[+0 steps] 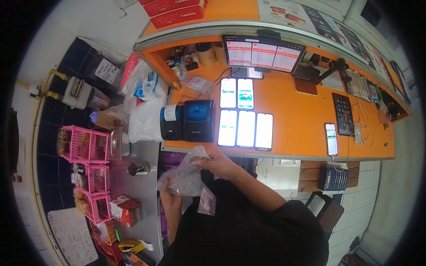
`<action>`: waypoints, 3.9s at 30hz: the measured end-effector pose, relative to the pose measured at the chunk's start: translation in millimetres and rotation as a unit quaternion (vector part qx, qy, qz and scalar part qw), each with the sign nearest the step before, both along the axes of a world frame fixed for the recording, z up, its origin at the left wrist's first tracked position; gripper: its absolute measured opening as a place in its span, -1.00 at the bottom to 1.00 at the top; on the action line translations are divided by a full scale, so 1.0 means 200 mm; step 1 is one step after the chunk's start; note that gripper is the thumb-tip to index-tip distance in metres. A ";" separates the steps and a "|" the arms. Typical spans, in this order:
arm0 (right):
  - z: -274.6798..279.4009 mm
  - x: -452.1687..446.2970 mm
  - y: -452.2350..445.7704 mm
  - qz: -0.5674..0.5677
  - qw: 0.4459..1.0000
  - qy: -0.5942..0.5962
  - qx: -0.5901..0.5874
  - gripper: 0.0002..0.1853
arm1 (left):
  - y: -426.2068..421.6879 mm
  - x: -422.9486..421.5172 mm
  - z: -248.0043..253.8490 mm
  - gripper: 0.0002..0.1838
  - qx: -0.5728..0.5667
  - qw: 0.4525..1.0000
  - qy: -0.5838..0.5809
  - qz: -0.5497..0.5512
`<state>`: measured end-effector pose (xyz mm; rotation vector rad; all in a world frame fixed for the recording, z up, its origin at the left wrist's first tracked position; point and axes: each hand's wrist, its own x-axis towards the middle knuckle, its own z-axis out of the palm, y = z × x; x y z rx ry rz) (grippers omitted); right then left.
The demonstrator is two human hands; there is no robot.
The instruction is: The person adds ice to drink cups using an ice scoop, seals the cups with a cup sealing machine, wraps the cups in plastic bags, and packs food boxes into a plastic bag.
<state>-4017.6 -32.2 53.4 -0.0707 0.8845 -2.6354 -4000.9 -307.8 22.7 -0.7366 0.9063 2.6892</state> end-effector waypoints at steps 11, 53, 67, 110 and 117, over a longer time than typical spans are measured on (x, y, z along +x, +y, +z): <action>-0.03 0.10 -0.16 0.011 0.969 -0.200 0.145 -0.59 | 0.10 0.11 0.02 -0.77 0.043 0.999 0.029 0.005; 0.13 -0.18 -0.47 0.129 0.687 0.454 0.553 -0.93 | -0.29 0.79 0.35 -0.06 -0.880 0.413 -0.215 -0.088; 0.06 0.03 -1.58 0.373 0.530 0.509 0.567 -0.78 | -1.03 1.79 0.31 -0.68 -0.792 0.483 -0.343 0.149; -0.14 0.80 -2.56 0.854 0.283 0.389 0.199 -0.08 | -1.10 1.90 0.29 -0.57 -0.390 0.776 -0.391 0.304; -0.14 0.95 -2.53 0.693 0.694 0.012 0.195 -0.25 | -0.89 1.92 0.76 -0.64 -0.632 0.732 -0.154 0.202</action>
